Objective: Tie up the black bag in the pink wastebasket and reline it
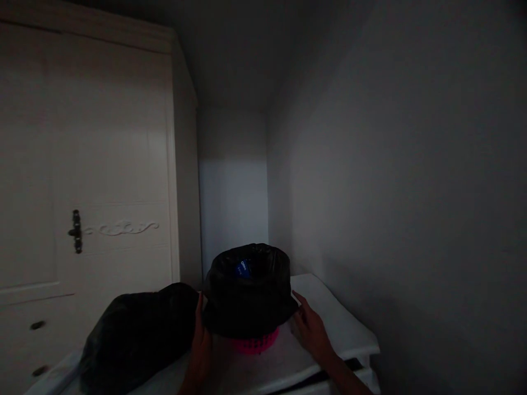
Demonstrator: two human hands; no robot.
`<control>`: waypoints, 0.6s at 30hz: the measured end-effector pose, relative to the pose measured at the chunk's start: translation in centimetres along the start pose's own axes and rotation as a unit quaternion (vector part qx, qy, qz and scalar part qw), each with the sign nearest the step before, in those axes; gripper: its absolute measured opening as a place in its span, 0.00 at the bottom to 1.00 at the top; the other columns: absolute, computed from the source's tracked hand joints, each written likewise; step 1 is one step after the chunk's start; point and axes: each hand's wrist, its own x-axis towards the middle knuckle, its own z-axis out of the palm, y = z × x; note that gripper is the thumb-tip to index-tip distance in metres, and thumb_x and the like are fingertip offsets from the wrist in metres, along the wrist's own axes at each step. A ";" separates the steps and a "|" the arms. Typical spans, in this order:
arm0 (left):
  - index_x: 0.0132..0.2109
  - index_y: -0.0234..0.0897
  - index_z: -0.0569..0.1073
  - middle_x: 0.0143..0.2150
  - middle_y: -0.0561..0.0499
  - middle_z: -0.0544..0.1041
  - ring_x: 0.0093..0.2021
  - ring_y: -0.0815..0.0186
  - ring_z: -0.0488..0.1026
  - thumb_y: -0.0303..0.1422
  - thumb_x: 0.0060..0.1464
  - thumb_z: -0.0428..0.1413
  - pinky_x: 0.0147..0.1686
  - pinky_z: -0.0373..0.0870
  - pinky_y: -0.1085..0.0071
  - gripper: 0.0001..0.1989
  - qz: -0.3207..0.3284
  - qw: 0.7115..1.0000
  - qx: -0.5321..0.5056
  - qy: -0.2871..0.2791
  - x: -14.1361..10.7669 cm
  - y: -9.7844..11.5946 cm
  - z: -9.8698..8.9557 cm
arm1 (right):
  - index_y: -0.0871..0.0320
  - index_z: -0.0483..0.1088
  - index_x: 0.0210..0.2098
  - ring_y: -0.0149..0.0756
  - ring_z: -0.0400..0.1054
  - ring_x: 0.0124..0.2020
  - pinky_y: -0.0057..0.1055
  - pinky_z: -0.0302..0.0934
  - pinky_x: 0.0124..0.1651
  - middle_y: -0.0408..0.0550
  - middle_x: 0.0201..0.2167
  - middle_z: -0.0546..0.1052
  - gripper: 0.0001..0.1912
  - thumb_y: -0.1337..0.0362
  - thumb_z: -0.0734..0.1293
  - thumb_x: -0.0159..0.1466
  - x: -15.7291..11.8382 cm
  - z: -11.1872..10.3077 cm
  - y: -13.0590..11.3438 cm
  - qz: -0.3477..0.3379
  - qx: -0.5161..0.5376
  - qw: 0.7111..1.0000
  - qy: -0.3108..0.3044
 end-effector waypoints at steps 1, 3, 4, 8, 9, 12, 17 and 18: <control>0.77 0.48 0.46 0.81 0.47 0.45 0.79 0.53 0.42 0.59 0.64 0.47 0.76 0.40 0.53 0.43 0.005 1.000 -0.002 0.007 0.4 0.9 0.4 | 0.57 0.65 0.67 0.41 0.75 0.34 0.34 0.70 0.41 0.47 0.34 0.80 0.32 0.45 0.58 0.71 0.4 0.0 -0.6 0.002 0.022 1.000 0.018; 0.77 0.50 0.45 0.81 0.48 0.45 0.79 0.53 0.42 0.57 0.64 0.49 0.76 0.40 0.54 0.43 0.015 1.000 -0.003 0.013 1.2 2.7 1.2 | 0.59 0.64 0.67 0.41 0.74 0.32 0.34 0.68 0.39 0.45 0.29 0.77 0.34 0.43 0.55 0.72 1.3 0.1 -2.0 0.015 0.051 0.997 0.058; 0.78 0.51 0.44 0.81 0.48 0.46 0.79 0.53 0.43 0.56 0.64 0.51 0.76 0.41 0.54 0.43 0.019 1.000 -0.005 0.005 1.5 3.6 1.5 | 0.60 0.62 0.68 0.40 0.73 0.30 0.33 0.67 0.37 0.44 0.27 0.76 0.35 0.43 0.55 0.72 1.8 0.2 -2.7 0.023 0.059 0.995 0.076; 0.77 0.51 0.43 0.80 0.45 0.49 0.78 0.51 0.49 0.52 0.61 0.58 0.73 0.53 0.52 0.47 0.022 0.999 -0.027 -0.030 2.6 5.9 2.7 | 0.63 0.54 0.72 0.40 0.69 0.24 0.33 0.63 0.32 0.38 0.23 0.70 0.36 0.47 0.53 0.72 3.6 0.4 -5.5 0.042 0.075 0.990 0.113; 0.77 0.51 0.46 0.79 0.44 0.50 0.77 0.50 0.50 0.52 0.60 0.59 0.72 0.56 0.52 0.47 0.027 0.999 -0.031 -0.029 2.8 6.1 2.9 | 0.63 0.52 0.72 0.40 0.69 0.25 0.33 0.63 0.32 0.38 0.23 0.71 0.36 0.48 0.53 0.72 4.1 0.4 -6.1 0.042 0.076 0.990 0.112; 0.73 0.47 0.57 0.76 0.42 0.56 0.76 0.48 0.54 0.53 0.57 0.60 0.71 0.58 0.51 0.42 0.036 0.999 -0.022 -0.003 3.5 6.8 3.0 | 0.58 0.53 0.73 0.41 0.74 0.32 0.35 0.67 0.39 0.44 0.32 0.78 0.33 0.52 0.54 0.72 5.3 0.4 -7.5 0.036 0.075 0.991 0.102; 0.55 0.41 0.75 0.59 0.43 0.73 0.64 0.49 0.68 0.57 0.54 0.58 0.68 0.62 0.50 0.30 0.042 0.995 0.070 0.060 5.1 9.3 2.3 | 0.56 0.69 0.63 0.43 0.66 0.63 0.43 0.58 0.67 0.56 0.62 0.73 0.28 0.50 0.55 0.71 7.4 0.2 -8.5 -0.005 0.095 0.984 0.150; 0.52 0.41 0.77 0.55 0.44 0.74 0.61 0.50 0.70 0.57 0.53 0.59 0.65 0.65 0.50 0.29 0.048 0.993 0.085 0.068 5.5 9.9 2.2 | 0.57 0.69 0.62 0.44 0.65 0.64 0.44 0.56 0.69 0.57 0.63 0.72 0.29 0.50 0.55 0.71 7.7 0.1 -8.6 -0.005 0.104 0.981 0.164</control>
